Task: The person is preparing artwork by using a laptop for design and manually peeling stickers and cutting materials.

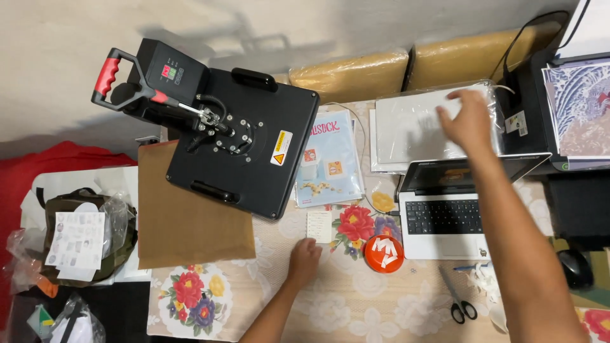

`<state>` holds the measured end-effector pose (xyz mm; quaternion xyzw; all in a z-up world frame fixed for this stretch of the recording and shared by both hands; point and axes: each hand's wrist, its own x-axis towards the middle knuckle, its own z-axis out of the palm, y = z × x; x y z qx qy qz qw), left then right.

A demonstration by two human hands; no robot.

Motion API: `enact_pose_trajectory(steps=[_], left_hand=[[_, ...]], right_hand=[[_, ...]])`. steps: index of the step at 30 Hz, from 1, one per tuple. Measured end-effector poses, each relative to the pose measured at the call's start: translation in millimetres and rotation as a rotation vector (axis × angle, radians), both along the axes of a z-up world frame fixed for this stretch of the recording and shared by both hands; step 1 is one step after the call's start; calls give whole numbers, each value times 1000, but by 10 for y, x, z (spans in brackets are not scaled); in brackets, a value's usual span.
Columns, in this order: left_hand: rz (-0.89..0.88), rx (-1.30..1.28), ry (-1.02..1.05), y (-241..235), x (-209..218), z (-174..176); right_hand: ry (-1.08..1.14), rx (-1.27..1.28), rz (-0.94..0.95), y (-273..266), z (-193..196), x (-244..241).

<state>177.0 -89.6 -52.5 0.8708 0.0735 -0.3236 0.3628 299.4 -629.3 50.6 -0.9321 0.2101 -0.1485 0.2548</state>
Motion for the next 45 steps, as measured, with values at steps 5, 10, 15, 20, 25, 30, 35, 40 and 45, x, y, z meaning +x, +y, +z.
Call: enact_pose_trajectory(steps=[5, 10, 15, 20, 25, 30, 35, 40, 45], left_hand=[[-116, 17, -466, -351, 364, -427], [-294, 139, -624, -724, 567, -298], [-512, 268, -807, -973, 800, -299], [-613, 257, -842, -1140, 959, -591], [-699, 247, -802, -1219, 984, -623], [-629, 261, -941, -1204, 1019, -810], [-575, 305, -1027, -1158, 1130, -885], [-505, 258, -1028, -1156, 1173, -703], [-410, 165, -932, -1167, 1151, -440]], right_hand=[[404, 387, 300, 2002, 467, -623], [699, 347, 297, 2357, -1061, -561], [670, 498, -66, 2474, -1632, -514], [556, 573, -158, 2411, -1677, -537], [548, 668, -215, 2444, -1520, -549], [360, 839, -231, 2553, -1144, -568], [129, 1021, -229, 2603, -1038, -697], [256, 864, -241, 2510, -1510, -818], [502, 750, -182, 2655, -1868, -788]])
